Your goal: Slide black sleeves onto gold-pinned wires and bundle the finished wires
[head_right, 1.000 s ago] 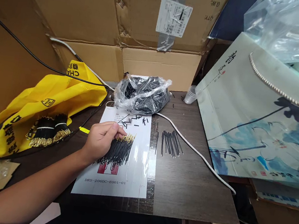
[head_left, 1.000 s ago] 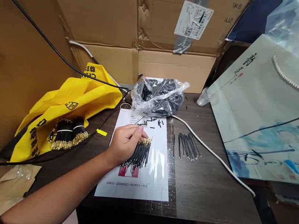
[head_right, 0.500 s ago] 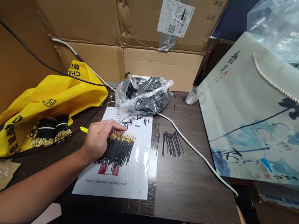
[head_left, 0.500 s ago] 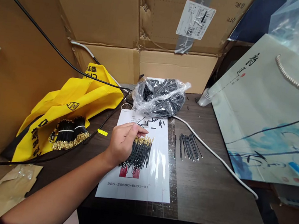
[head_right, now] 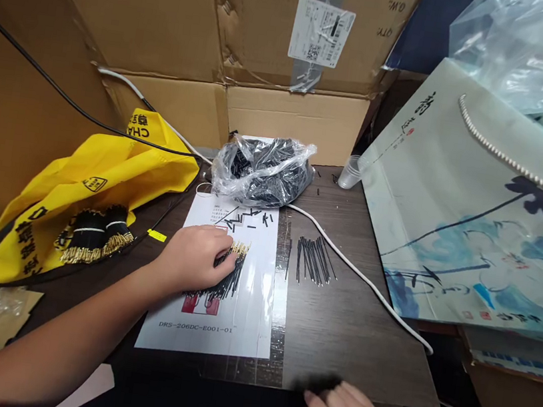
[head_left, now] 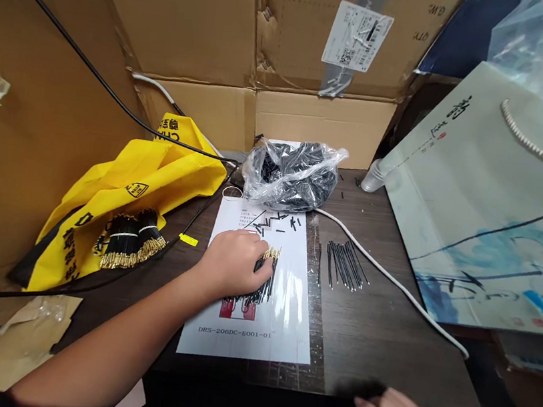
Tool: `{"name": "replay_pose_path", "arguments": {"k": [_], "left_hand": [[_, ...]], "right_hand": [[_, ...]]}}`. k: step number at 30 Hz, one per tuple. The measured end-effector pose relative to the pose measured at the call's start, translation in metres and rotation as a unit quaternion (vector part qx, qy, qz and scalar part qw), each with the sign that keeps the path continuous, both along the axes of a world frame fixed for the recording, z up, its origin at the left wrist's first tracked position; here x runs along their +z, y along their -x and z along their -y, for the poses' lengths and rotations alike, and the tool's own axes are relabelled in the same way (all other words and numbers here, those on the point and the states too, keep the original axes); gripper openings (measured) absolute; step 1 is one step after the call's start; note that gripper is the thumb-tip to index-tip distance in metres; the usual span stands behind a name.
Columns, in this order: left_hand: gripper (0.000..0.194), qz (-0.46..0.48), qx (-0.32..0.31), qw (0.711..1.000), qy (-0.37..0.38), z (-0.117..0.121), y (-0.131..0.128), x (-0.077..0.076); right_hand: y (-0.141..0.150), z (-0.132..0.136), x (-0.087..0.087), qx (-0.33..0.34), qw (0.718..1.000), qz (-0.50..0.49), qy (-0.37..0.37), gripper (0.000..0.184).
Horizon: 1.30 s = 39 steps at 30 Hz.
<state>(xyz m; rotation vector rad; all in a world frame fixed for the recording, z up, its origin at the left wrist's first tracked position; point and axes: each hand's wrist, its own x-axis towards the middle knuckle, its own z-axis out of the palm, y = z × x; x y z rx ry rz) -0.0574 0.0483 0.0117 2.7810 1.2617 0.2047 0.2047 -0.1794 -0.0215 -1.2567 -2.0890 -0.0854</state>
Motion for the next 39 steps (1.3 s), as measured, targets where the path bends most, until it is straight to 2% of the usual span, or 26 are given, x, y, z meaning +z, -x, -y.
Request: {"name": "replay_pose_path", "arguments": {"k": [2, 5, 8, 11, 13, 15, 20, 24, 27, 29, 31, 34, 36, 39], "left_hand": [[0.037, -0.049, 0.003, 0.999, -0.003, 0.003, -0.001, 0.001], [0.043, -0.096, 0.022, 0.995, -0.001, 0.006, -0.002, 0.002], [0.043, -0.111, 0.035, 0.993, 0.005, 0.007, -0.001, 0.001], [0.04, -0.101, 0.033, 0.994, 0.003, 0.006, -0.001, -0.002], [0.036, -0.088, 0.03, 0.996, 0.0, 0.005, -0.001, -0.005], [0.032, -0.072, 0.031, 0.997, -0.001, 0.004, 0.0, -0.008], [0.028, -0.01, 0.042, 0.999, 0.017, 0.002, 0.0, -0.009], [0.026, 0.029, 0.044, 0.998, 0.02, 0.002, -0.001, -0.003], [0.027, 0.046, 0.031, 0.998, 0.019, 0.003, -0.002, 0.003], [0.027, 0.069, 0.011, 0.998, 0.011, 0.003, -0.001, 0.006], [0.029, 0.105, -0.013, 0.994, -0.005, 0.004, -0.001, 0.007], [0.031, 0.165, -0.047, 0.985, -0.024, 0.004, -0.001, 0.005], [0.028, 0.191, -0.066, 0.979, -0.029, 0.004, -0.002, 0.002], [0.024, 0.196, -0.094, 0.976, -0.029, 0.004, -0.003, -0.004]], "right_hand": [[0.004, -0.027, 0.02, 0.031, 0.999, 0.031, 0.008, 0.019], [0.01, -0.082, 0.034, -0.027, 0.999, 0.042, 0.014, 0.026], [0.022, -0.149, 0.033, -0.056, 0.989, 0.078, 0.112, 0.02], [0.037, -0.207, 0.025, -0.083, 0.974, 0.113, 0.177, 0.021], [0.046, -0.231, 0.021, -0.107, 0.958, 0.17, 0.203, 0.021], [0.053, -0.244, 0.019, -0.116, 0.946, 0.209, 0.22, 0.023], [0.061, -0.244, 0.015, -0.118, 0.94, 0.229, 0.223, 0.026], [0.065, -0.24, 0.016, -0.128, 0.94, 0.233, 0.212, 0.025], [0.065, -0.235, 0.019, -0.119, 0.951, 0.203, 0.201, 0.022], [0.062, -0.227, 0.02, -0.08, 0.968, 0.124, 0.204, 0.019], [0.059, -0.215, 0.02, -0.023, 0.977, -0.007, 0.21, 0.015], [0.058, -0.193, 0.014, 0.017, 0.959, -0.196, 0.202, 0.018], [0.06, -0.181, 0.008, 0.025, 0.947, -0.258, 0.191, 0.024], [0.063, -0.172, 0.001, 0.036, 0.937, -0.309, 0.159, 0.021]]}}
